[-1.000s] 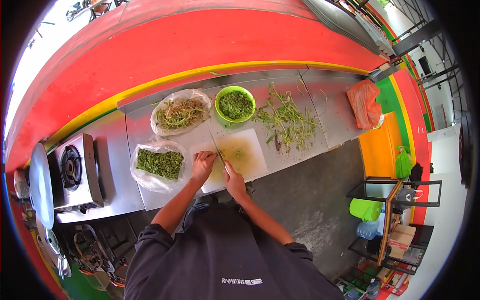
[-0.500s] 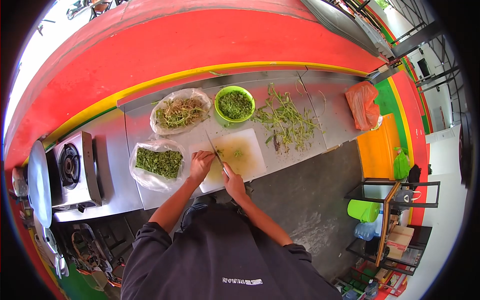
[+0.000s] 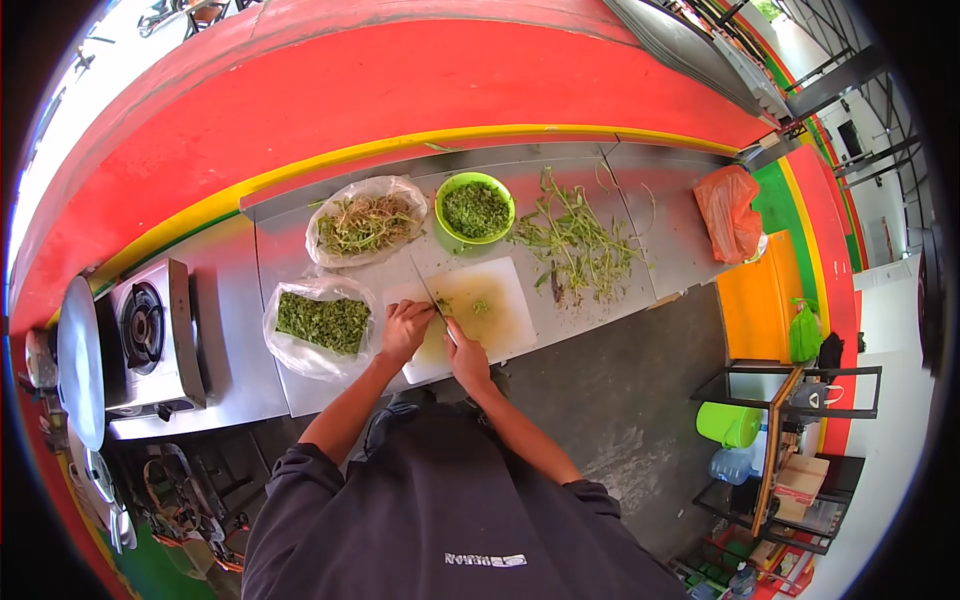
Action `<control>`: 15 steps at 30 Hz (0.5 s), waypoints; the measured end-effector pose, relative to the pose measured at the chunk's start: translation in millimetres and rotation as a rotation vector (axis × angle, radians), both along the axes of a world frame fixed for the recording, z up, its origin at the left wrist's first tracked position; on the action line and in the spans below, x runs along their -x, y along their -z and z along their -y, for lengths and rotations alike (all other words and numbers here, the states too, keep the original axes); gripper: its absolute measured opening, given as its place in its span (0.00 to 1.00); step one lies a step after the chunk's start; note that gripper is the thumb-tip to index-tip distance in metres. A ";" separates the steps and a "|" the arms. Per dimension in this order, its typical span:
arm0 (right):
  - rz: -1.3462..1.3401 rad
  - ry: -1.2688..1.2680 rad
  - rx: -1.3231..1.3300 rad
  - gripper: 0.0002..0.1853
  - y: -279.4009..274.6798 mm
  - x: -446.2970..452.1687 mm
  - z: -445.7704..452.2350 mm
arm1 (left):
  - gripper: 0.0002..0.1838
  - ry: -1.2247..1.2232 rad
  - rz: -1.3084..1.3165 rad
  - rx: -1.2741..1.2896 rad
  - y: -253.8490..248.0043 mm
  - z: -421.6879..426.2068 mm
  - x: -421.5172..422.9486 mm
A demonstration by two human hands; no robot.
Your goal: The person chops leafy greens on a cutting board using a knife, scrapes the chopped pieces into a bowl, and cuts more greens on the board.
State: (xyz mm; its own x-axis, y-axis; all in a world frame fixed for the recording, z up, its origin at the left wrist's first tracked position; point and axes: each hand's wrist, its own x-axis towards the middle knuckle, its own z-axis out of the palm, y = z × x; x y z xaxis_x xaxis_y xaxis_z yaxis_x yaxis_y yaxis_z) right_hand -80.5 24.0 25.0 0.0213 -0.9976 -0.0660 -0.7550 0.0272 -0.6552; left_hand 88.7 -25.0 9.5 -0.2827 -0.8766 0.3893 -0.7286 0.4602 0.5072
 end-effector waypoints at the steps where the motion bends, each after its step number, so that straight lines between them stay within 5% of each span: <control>1: 0.002 0.002 0.001 0.22 -8.8 -2.6 4.1 | 0.10 -0.012 0.019 0.001 -2.4 1.3 0.8; 4: -0.062 0.013 -0.143 0.22 -19.5 -9.6 11.9 | 0.10 -0.034 -0.033 -0.009 5.2 1.7 1.3; 10: 0.090 0.000 0.114 0.22 14.8 3.4 -19.1 | 0.10 -0.077 -0.107 -0.039 4.7 0.1 3.5; 15: -0.088 -0.012 -0.133 0.21 -5.6 -7.8 3.0 | 0.09 -0.092 -0.079 -0.052 -5.5 -3.3 8.1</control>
